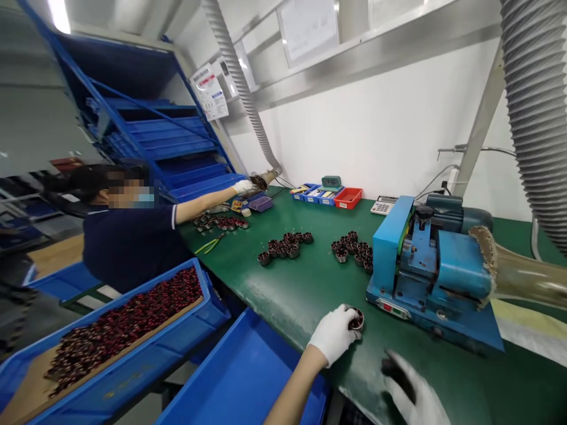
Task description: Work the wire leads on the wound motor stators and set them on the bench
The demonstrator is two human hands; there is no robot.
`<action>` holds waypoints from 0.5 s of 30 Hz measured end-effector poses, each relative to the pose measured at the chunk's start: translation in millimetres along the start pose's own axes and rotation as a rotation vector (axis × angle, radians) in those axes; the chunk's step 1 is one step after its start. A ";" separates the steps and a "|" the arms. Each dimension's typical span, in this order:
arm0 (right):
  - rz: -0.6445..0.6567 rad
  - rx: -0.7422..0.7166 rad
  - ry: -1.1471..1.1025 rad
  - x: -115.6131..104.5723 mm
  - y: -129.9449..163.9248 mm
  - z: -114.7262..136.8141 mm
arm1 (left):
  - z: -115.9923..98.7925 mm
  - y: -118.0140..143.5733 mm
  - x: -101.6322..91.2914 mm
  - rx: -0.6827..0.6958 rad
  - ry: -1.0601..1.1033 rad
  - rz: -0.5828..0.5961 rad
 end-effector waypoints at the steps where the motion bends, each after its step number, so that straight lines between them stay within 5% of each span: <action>1: 0.091 0.007 -0.012 7.2 -6.9 0.6 | -10.0 13.1 4.4 0.033 0.044 0.027; 5: 0.231 0.020 0.219 15.9 -28.4 14.3 | -28.8 44.5 2.8 0.008 0.579 0.050; 8: 0.267 0.087 0.411 15.7 -34.0 18.4 | -1.5 60.0 0.0 -0.226 1.091 -0.118; 11: 0.232 0.112 0.318 9.3 -32.3 18.2 | 19.3 74.4 15.1 -0.385 1.248 -0.234; 15: 0.205 0.126 -0.060 -8.4 -15.2 18.3 | -31.6 76.9 49.2 -0.255 1.499 0.208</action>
Point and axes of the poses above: each hand's wrist, its own y-axis away from the middle knuckle, its own x-axis out of the palm, z = x × y, the point moved 9 cm from there along -y, towards the middle knuckle, and after that the axes turned 4 degrees about -x, right-handed, at the moved point
